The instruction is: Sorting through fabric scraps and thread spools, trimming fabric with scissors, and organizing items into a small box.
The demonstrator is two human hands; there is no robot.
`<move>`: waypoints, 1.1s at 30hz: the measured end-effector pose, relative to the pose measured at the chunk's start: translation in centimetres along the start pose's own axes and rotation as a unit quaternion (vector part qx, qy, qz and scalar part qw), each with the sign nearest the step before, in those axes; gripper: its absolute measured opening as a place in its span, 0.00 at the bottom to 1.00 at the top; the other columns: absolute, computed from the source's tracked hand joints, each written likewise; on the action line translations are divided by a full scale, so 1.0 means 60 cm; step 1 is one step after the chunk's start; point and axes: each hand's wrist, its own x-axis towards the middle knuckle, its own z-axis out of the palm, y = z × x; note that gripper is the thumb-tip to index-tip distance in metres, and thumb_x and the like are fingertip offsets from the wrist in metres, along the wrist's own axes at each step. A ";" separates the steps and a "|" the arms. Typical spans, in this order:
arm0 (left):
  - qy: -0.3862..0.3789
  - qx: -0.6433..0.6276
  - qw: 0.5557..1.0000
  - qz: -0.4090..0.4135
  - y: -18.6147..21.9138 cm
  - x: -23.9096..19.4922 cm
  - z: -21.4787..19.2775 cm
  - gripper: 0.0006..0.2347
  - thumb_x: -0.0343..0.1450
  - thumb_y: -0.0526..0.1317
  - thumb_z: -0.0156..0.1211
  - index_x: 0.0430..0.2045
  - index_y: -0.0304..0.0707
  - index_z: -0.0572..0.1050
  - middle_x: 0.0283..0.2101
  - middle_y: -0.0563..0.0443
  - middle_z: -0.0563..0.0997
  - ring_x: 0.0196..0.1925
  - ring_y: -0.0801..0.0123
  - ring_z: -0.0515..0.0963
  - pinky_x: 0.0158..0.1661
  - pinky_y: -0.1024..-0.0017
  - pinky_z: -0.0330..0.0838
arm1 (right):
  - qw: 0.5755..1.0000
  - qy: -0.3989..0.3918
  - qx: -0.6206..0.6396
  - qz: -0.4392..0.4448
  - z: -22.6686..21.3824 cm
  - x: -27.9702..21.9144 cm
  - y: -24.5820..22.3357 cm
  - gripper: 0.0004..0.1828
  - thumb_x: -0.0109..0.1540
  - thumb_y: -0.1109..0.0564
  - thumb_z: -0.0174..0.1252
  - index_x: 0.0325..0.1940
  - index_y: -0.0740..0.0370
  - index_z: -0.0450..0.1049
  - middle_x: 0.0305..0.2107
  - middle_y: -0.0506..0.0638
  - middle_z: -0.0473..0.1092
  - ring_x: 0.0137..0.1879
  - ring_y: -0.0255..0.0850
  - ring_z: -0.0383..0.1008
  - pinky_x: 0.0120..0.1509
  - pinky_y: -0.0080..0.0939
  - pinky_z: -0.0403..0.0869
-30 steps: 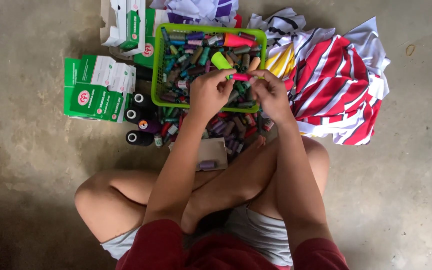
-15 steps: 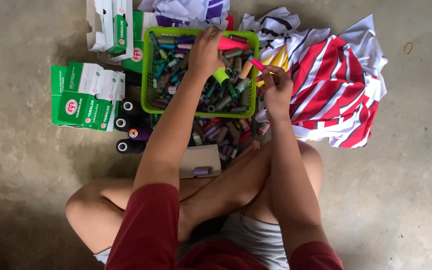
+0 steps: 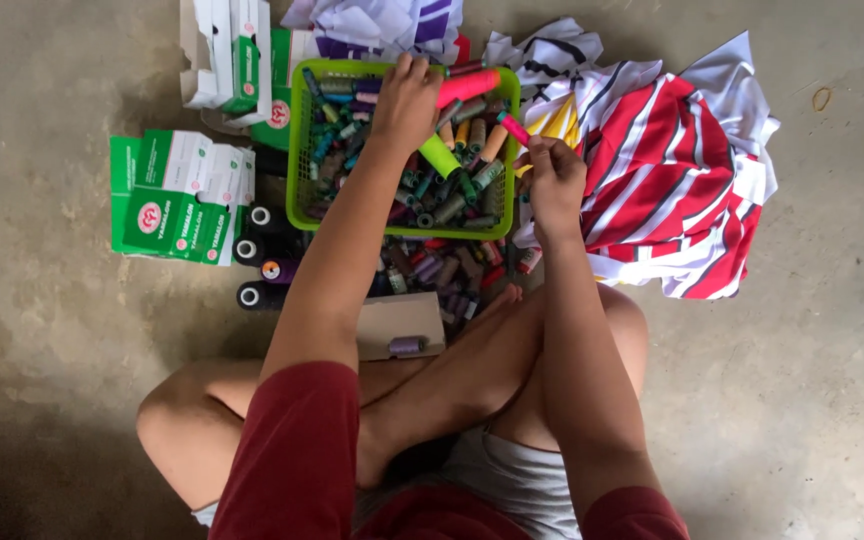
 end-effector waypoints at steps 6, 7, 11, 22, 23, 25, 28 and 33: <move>-0.036 -0.127 0.991 0.031 -0.020 -0.033 -0.070 0.16 0.65 0.32 0.67 0.47 0.31 0.77 0.47 0.41 0.74 0.53 0.50 0.72 0.54 0.54 0.70 | 1.000 0.009 -0.001 0.008 -0.003 0.001 0.006 0.12 0.71 0.52 0.52 0.42 0.63 0.75 0.25 0.50 0.73 0.19 0.31 0.63 0.24 0.32 0.67; -0.014 -0.172 0.984 0.049 -0.024 -0.041 -0.086 0.16 0.66 0.29 0.66 0.48 0.29 0.75 0.48 0.40 0.72 0.54 0.48 0.71 0.52 0.52 0.73 | 1.000 0.012 0.003 0.006 -0.002 0.003 0.008 0.12 0.71 0.52 0.53 0.43 0.64 0.75 0.24 0.51 0.73 0.18 0.31 0.63 0.24 0.32 0.67; -0.022 -0.326 0.945 0.010 -0.027 -0.096 -0.203 0.20 0.65 0.21 0.62 0.51 0.32 0.73 0.54 0.38 0.74 0.55 0.48 0.76 0.54 0.58 0.75 | 1.000 0.017 0.001 0.009 -0.002 0.003 0.008 0.12 0.70 0.52 0.53 0.40 0.62 0.74 0.24 0.50 0.73 0.19 0.31 0.64 0.25 0.32 0.67; 0.007 -0.440 0.883 -0.165 -0.051 -0.245 -0.191 0.21 0.66 0.32 0.72 0.55 0.41 0.77 0.52 0.35 0.78 0.55 0.35 0.77 0.52 0.49 0.76 | 0.989 -0.063 -0.137 -0.004 0.009 -0.013 0.015 0.14 0.70 0.54 0.51 0.49 0.65 0.77 0.24 0.55 0.75 0.26 0.41 0.71 0.34 0.39 0.70; 0.013 -0.406 0.905 -0.128 -0.046 -0.245 -0.195 0.22 0.65 0.33 0.74 0.55 0.39 0.78 0.54 0.34 0.77 0.57 0.34 0.76 0.55 0.44 0.73 | 0.965 -0.150 -0.213 -0.018 0.011 -0.026 0.001 0.16 0.70 0.54 0.49 0.54 0.64 0.76 0.26 0.56 0.76 0.32 0.45 0.76 0.41 0.42 0.72; 0.041 -0.390 0.913 -0.115 -0.034 -0.248 -0.168 0.22 0.65 0.35 0.75 0.55 0.39 0.77 0.55 0.35 0.77 0.58 0.35 0.75 0.56 0.45 0.70 | 0.950 -0.180 -0.256 0.013 0.021 -0.035 0.017 0.21 0.68 0.51 0.55 0.62 0.64 0.71 0.26 0.54 0.77 0.34 0.45 0.77 0.42 0.43 0.72; 0.091 -0.363 0.922 -0.097 0.011 -0.244 -0.159 0.20 0.66 0.37 0.73 0.52 0.40 0.77 0.53 0.36 0.77 0.57 0.38 0.75 0.58 0.47 0.68 | 0.937 -0.174 -0.298 0.050 0.016 -0.023 0.068 0.28 0.68 0.46 0.57 0.68 0.63 0.67 0.29 0.56 0.76 0.41 0.50 0.79 0.46 0.51 0.72; 0.192 -0.221 0.951 -0.096 0.096 -0.228 -0.158 0.10 0.70 0.47 0.66 0.41 0.47 0.79 0.51 0.49 0.77 0.63 0.48 0.72 0.65 0.32 0.50 | 0.936 -0.133 -0.307 0.108 0.041 -0.024 0.041 0.33 0.69 0.42 0.50 0.71 0.67 0.63 0.56 0.75 0.69 0.65 0.68 0.70 0.66 0.66 0.72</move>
